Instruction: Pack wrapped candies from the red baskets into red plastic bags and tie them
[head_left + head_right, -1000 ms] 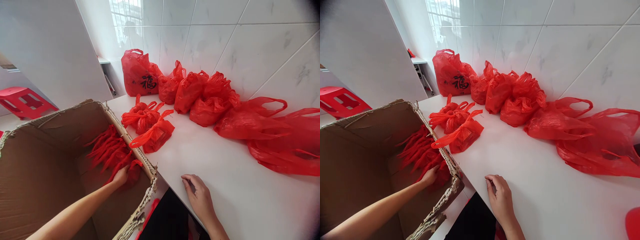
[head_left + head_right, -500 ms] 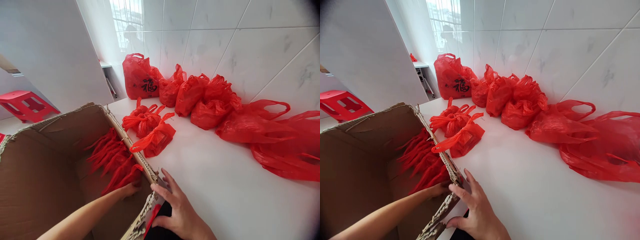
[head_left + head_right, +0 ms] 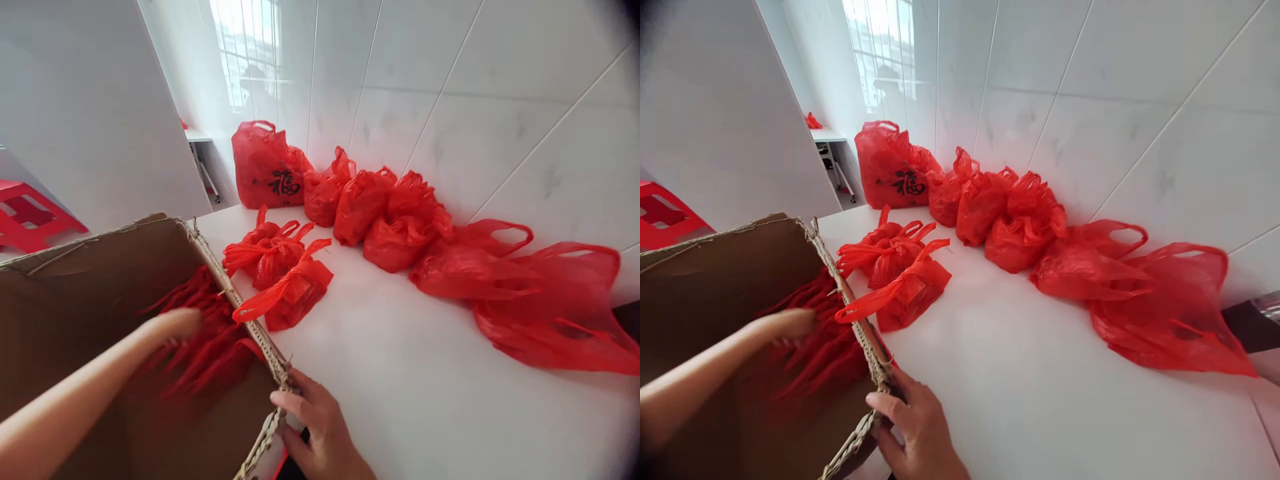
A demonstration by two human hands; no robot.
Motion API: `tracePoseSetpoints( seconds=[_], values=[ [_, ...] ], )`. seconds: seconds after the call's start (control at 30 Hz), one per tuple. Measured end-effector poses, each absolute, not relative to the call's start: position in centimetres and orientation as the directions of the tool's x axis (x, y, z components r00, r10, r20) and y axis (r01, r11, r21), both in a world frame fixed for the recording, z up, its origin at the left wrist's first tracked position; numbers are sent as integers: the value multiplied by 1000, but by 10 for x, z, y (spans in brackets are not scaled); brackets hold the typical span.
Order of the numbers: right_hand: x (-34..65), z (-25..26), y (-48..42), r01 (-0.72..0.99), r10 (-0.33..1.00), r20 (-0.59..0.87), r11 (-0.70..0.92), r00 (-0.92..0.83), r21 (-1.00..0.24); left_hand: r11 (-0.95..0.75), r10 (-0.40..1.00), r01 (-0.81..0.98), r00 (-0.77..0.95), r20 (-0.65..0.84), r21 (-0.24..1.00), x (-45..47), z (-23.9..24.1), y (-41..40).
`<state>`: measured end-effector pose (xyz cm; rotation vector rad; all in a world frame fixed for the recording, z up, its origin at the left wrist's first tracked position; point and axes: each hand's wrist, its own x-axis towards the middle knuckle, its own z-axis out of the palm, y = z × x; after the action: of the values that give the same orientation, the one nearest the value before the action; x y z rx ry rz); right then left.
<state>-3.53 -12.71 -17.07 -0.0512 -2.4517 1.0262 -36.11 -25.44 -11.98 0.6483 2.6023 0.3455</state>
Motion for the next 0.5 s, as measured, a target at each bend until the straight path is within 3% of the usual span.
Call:
tracePoseSetpoints(
  seconds=[0.07, 0.17, 0.33, 0.5],
  values=[
    [-37, -175, -125, -166, 212, 455, 734, -865, -659, 890, 431, 369, -871, -236, 267, -378, -63, -245],
    [-39, -178, -124, -179, 213, 483, 746, -849, -642, 834, 505, 468, -861, -64, 292, -361, -16, -211],
    [-35, -171, -125, -157, 238, 458, 726, -856, -670, 648, 717, 618, -692, -83, 445, -293, -45, -133],
    [-34, -170, -124, -162, 216, 426, 704, -878, -691, 450, 805, 525, -589, -73, 722, -289, -49, -134]
  ],
)
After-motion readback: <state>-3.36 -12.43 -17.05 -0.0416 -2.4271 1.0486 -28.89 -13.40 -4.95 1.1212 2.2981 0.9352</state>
